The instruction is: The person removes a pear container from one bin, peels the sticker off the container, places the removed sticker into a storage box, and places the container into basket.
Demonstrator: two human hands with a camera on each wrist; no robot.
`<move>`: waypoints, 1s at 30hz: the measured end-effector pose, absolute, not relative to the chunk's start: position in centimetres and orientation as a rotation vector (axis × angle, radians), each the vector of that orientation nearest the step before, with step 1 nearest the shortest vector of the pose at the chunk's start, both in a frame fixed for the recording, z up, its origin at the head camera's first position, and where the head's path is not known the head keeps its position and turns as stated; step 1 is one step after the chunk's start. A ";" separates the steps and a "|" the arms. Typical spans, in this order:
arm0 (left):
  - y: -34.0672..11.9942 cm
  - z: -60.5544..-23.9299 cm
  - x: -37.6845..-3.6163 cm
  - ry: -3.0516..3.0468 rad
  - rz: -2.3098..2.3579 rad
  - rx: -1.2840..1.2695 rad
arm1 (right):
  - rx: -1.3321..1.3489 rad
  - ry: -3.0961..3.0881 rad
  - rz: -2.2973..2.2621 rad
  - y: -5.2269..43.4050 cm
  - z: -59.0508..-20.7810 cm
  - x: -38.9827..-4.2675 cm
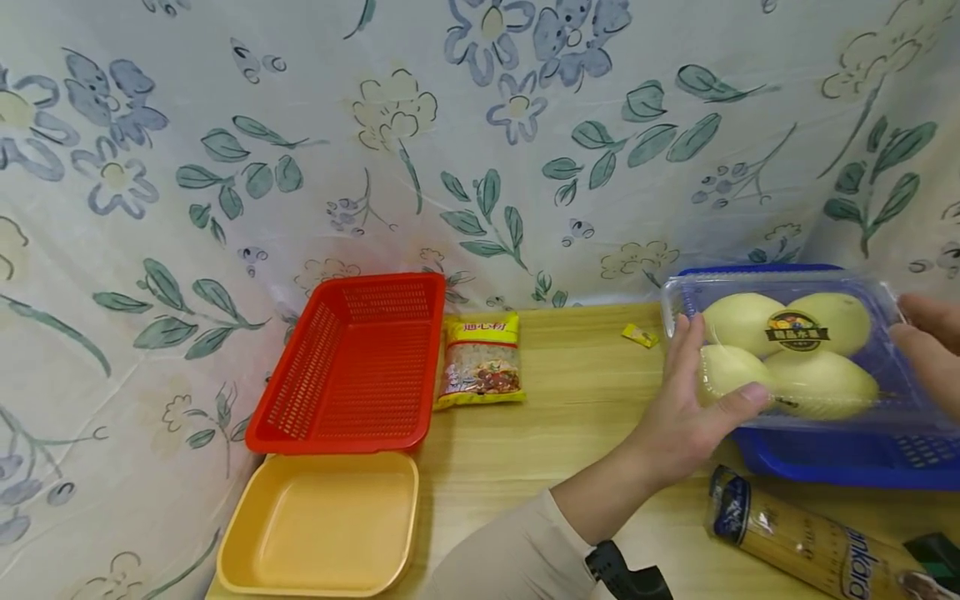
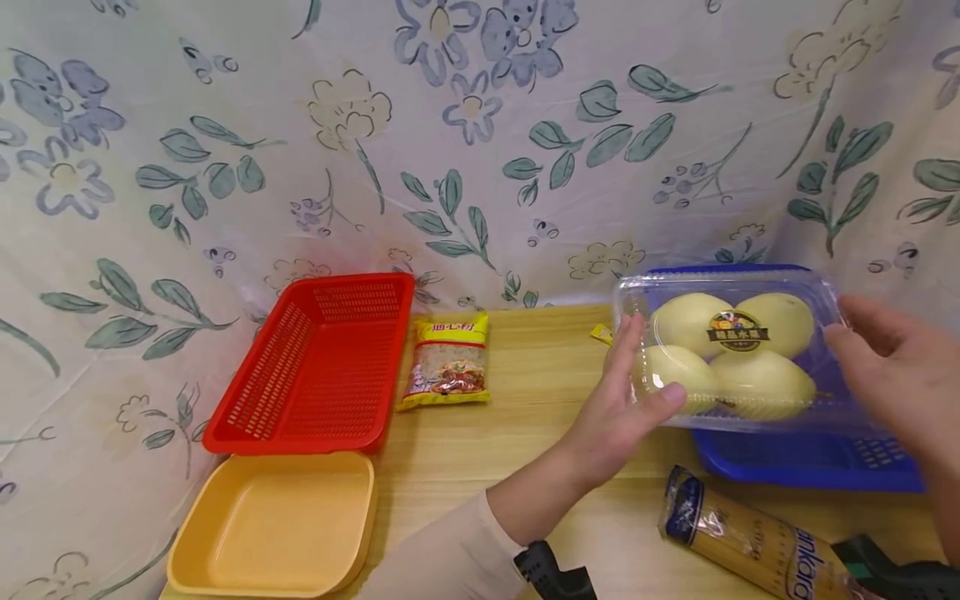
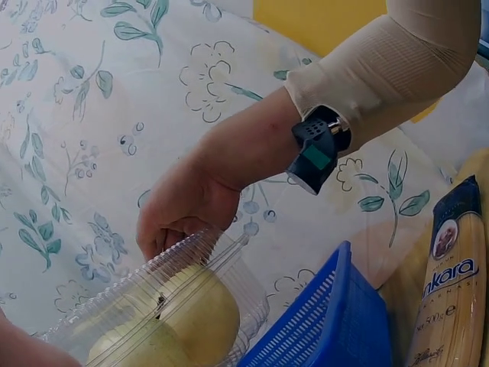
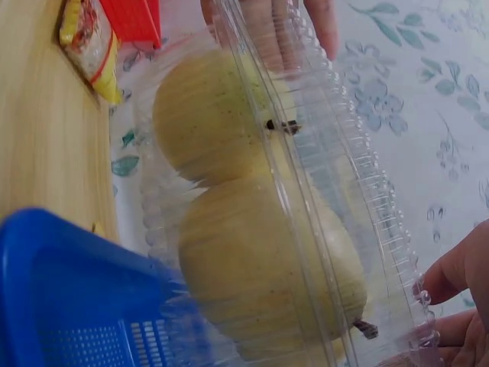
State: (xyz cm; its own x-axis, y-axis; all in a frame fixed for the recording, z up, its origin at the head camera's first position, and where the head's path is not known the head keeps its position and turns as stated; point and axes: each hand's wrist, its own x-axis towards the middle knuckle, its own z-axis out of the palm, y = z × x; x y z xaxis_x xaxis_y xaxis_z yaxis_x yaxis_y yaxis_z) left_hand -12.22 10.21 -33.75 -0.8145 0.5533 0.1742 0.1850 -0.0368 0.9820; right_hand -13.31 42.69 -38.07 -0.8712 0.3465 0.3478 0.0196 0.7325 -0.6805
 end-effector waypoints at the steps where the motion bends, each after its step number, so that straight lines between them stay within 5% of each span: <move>1: 9.7 -33.9 -12.2 1.962 1.932 0.794 | -0.280 -2.492 0.979 42.3 -38.1 -13.2; 18: 1.8 -37.3 -10.4 1.852 2.141 0.657 | -0.245 -2.879 1.054 30.8 -34.3 -10.7; 30: -3.0 -40.3 -9.5 1.940 2.111 0.582 | -0.132 -2.913 1.178 26.9 -37.5 -11.0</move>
